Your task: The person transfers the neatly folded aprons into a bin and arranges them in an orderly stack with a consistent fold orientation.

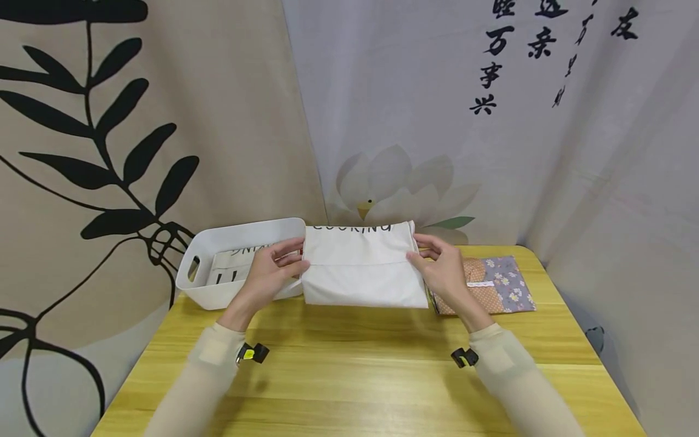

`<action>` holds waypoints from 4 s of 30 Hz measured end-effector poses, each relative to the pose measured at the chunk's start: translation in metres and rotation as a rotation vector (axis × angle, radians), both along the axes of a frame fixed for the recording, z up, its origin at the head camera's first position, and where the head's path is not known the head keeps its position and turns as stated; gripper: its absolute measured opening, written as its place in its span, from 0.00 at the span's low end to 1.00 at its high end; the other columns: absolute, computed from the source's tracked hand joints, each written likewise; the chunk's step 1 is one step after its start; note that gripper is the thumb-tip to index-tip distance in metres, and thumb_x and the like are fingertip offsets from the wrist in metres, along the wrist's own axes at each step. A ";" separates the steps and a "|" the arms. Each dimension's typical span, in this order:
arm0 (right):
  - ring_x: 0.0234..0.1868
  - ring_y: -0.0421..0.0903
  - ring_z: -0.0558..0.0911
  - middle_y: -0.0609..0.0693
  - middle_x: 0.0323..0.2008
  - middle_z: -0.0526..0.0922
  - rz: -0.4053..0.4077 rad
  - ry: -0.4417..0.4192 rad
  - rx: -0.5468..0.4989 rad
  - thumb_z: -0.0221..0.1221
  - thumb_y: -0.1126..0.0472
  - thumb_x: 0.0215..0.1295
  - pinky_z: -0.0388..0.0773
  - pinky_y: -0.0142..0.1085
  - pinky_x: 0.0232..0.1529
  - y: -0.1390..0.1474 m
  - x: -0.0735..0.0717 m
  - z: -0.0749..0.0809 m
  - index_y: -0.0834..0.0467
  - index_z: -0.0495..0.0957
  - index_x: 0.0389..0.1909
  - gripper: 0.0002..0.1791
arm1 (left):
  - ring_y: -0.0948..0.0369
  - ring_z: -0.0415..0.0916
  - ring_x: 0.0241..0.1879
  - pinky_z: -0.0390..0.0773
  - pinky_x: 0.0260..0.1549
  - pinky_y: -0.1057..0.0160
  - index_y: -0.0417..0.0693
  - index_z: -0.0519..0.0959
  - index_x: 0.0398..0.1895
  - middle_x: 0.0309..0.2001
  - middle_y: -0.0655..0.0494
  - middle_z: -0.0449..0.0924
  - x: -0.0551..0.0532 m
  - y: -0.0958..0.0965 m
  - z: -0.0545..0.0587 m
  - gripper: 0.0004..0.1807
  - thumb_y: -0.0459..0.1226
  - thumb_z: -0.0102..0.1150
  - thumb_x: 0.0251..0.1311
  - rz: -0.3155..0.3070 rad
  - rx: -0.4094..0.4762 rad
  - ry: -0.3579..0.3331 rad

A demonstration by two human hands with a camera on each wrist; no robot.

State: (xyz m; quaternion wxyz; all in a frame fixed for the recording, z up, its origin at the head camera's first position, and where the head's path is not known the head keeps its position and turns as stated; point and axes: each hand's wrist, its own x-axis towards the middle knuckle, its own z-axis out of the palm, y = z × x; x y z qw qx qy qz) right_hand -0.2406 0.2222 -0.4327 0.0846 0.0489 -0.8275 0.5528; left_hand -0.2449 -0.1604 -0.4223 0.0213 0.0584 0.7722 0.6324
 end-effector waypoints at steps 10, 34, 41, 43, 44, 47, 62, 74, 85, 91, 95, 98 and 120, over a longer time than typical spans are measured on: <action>0.52 0.26 0.85 0.64 0.65 0.87 0.028 0.017 -0.027 0.71 0.57 0.79 0.85 0.19 0.48 -0.021 -0.017 0.008 0.56 0.82 0.75 0.27 | 0.48 0.85 0.70 0.91 0.49 0.71 0.51 0.78 0.81 0.78 0.47 0.80 -0.012 -0.023 0.013 0.34 0.31 0.73 0.73 0.000 -0.015 0.027; 0.52 0.37 0.88 0.64 0.63 0.88 0.069 0.052 -0.109 0.72 0.61 0.77 0.86 0.20 0.48 -0.062 -0.048 0.053 0.57 0.83 0.74 0.27 | 0.63 0.87 0.64 0.92 0.50 0.68 0.53 0.77 0.82 0.81 0.51 0.77 -0.024 -0.066 0.046 0.32 0.34 0.71 0.77 0.021 -0.047 0.097; 0.52 0.40 0.88 0.62 0.62 0.89 0.085 0.080 -0.096 0.72 0.60 0.78 0.86 0.21 0.48 -0.064 -0.050 0.066 0.56 0.83 0.74 0.27 | 0.65 0.87 0.61 0.91 0.47 0.71 0.52 0.76 0.83 0.80 0.48 0.78 -0.021 -0.070 0.059 0.33 0.33 0.70 0.77 0.018 -0.036 0.118; 0.51 0.39 0.89 0.63 0.62 0.90 0.082 0.092 -0.106 0.72 0.61 0.77 0.87 0.22 0.47 -0.065 -0.051 0.069 0.57 0.83 0.74 0.27 | 0.65 0.88 0.61 0.91 0.47 0.71 0.52 0.76 0.83 0.79 0.47 0.79 -0.021 -0.071 0.063 0.33 0.33 0.70 0.77 0.020 -0.034 0.132; 0.50 0.39 0.89 0.63 0.62 0.90 0.081 0.098 -0.111 0.72 0.61 0.77 0.87 0.22 0.47 -0.066 -0.051 0.071 0.57 0.83 0.73 0.27 | 0.65 0.88 0.61 0.91 0.47 0.71 0.52 0.76 0.83 0.79 0.46 0.79 -0.021 -0.071 0.064 0.33 0.34 0.71 0.77 0.019 -0.040 0.139; 0.49 0.36 0.89 0.63 0.63 0.90 0.085 0.113 -0.123 0.72 0.62 0.76 0.87 0.22 0.46 -0.071 -0.053 0.073 0.58 0.83 0.73 0.26 | 0.66 0.88 0.62 0.91 0.50 0.71 0.52 0.75 0.83 0.79 0.47 0.79 -0.020 -0.074 0.067 0.34 0.34 0.71 0.77 0.035 -0.057 0.148; 0.55 0.52 0.91 0.66 0.62 0.89 0.122 0.173 -0.226 0.72 0.69 0.74 0.86 0.22 0.46 -0.127 -0.079 0.064 0.64 0.84 0.70 0.25 | 0.62 0.84 0.68 0.89 0.52 0.73 0.59 0.73 0.85 0.83 0.51 0.75 -0.021 -0.112 0.071 0.35 0.37 0.70 0.78 0.135 -0.092 0.103; 0.57 0.57 0.91 0.65 0.61 0.90 0.164 0.194 -0.250 0.71 0.69 0.75 0.86 0.27 0.52 -0.177 -0.101 0.050 0.64 0.84 0.69 0.24 | 0.62 0.81 0.70 0.88 0.50 0.75 0.56 0.72 0.86 0.85 0.48 0.72 -0.028 -0.150 0.062 0.35 0.37 0.68 0.80 0.221 -0.115 0.101; 0.58 0.56 0.92 0.60 0.61 0.91 0.146 0.171 -0.171 0.72 0.66 0.76 0.91 0.45 0.60 -0.219 -0.112 0.030 0.60 0.85 0.69 0.23 | 0.66 0.82 0.65 0.86 0.49 0.77 0.56 0.70 0.88 0.85 0.47 0.71 -0.033 -0.183 0.047 0.35 0.38 0.65 0.82 0.303 -0.156 0.050; 0.56 0.55 0.92 0.58 0.61 0.92 0.143 0.144 -0.148 0.71 0.65 0.77 0.92 0.46 0.58 -0.240 -0.115 0.020 0.59 0.85 0.69 0.22 | 0.61 0.80 0.65 0.85 0.50 0.78 0.56 0.70 0.87 0.86 0.49 0.71 -0.037 -0.196 0.040 0.33 0.39 0.63 0.83 0.347 -0.181 0.017; 0.56 0.55 0.91 0.58 0.62 0.91 0.140 0.114 -0.136 0.71 0.65 0.78 0.91 0.45 0.57 -0.252 -0.117 0.013 0.58 0.85 0.69 0.22 | 0.54 0.76 0.74 0.83 0.52 0.77 0.58 0.68 0.89 0.88 0.51 0.67 -0.039 -0.204 0.035 0.34 0.41 0.61 0.84 0.355 -0.198 -0.027; 0.57 0.55 0.91 0.58 0.62 0.91 0.141 0.097 -0.120 0.70 0.65 0.78 0.91 0.45 0.58 -0.259 -0.118 0.008 0.58 0.84 0.70 0.22 | 0.52 0.74 0.77 0.82 0.53 0.78 0.58 0.66 0.90 0.89 0.52 0.66 -0.040 -0.210 0.029 0.35 0.40 0.61 0.84 0.357 -0.205 -0.049; 0.59 0.59 0.92 0.61 0.62 0.92 0.193 0.011 0.063 0.70 0.67 0.77 0.93 0.49 0.60 -0.270 -0.124 -0.017 0.61 0.84 0.71 0.23 | 0.38 0.75 0.80 0.90 0.62 0.64 0.45 0.68 0.88 0.85 0.36 0.69 -0.043 -0.223 -0.007 0.35 0.30 0.62 0.80 0.322 -0.353 -0.025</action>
